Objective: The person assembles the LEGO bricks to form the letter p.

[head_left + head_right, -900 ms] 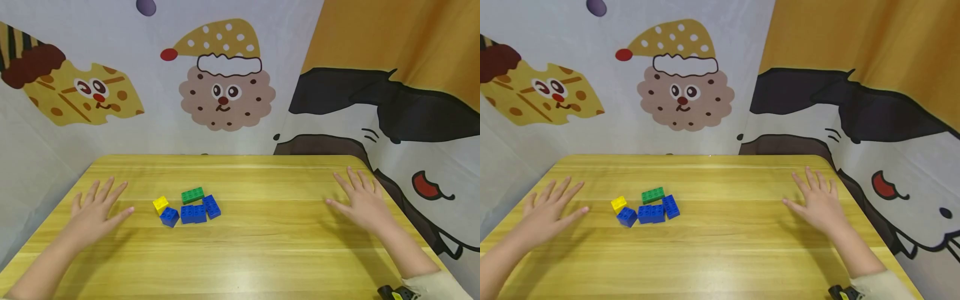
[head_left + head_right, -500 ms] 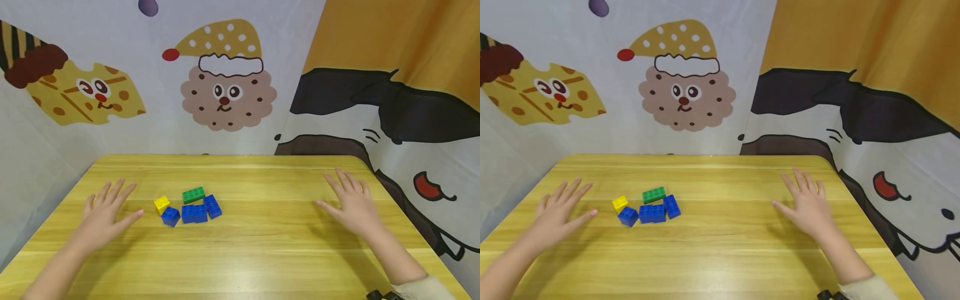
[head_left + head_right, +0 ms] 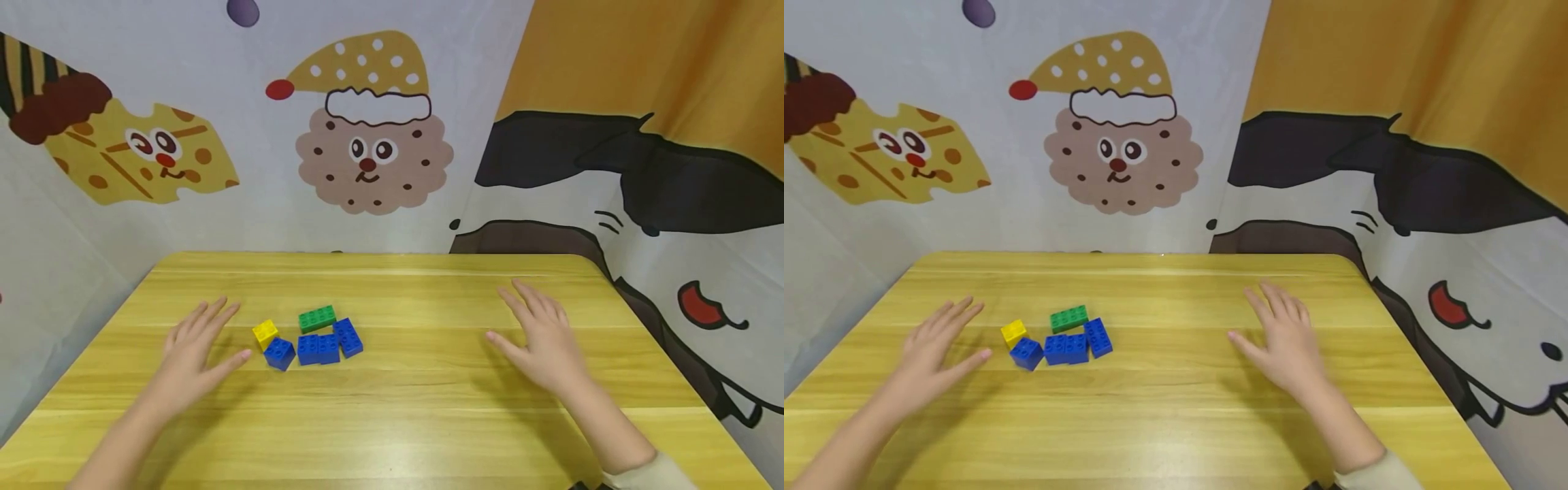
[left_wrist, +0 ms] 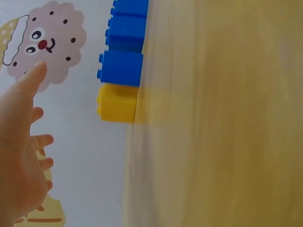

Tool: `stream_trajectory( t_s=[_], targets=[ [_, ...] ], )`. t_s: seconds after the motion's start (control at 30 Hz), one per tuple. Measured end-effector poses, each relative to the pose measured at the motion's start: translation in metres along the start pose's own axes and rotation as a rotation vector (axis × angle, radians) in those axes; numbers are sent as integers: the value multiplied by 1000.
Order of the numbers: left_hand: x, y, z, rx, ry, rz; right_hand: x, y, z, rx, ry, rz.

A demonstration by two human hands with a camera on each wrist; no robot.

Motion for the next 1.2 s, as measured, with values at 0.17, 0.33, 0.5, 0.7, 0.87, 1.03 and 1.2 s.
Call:
stream_trajectory(
  t_s=[0.17, 0.33, 0.5, 0.7, 0.87, 1.03, 1.2],
  targets=[
    [-2, 6, 7, -63, 8, 3, 5, -14, 8, 53, 27, -13],
    [-2, 12, 10, -116, 48, 39, 10, -31, 16, 110, 35, -13],
    [-3, 18, 13, -174, 68, 62, 19, -48, 23, 176, 48, -22],
    [-5, 19, 22, -208, 51, 41, 30, -72, 34, 269, 70, -60],
    [-6, 17, 32, -218, 35, 40, 39, -93, 45, 360, 76, -91],
    [-7, 14, 41, -234, 8, 10, 47, -111, 54, 450, 70, -101],
    [-8, 14, 45, -257, -1, -5, 54, -123, 64, 521, 48, -86]
  ],
)
Point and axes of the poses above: each hand's wrist, its own x-axis towards the middle knuckle, its own z-axis out of the palm, y = z × x, the point moved 7 cm from there along x, towards the middle knuckle, and after that the axes turned 12 degrees about -z, right-handed, at the moved point
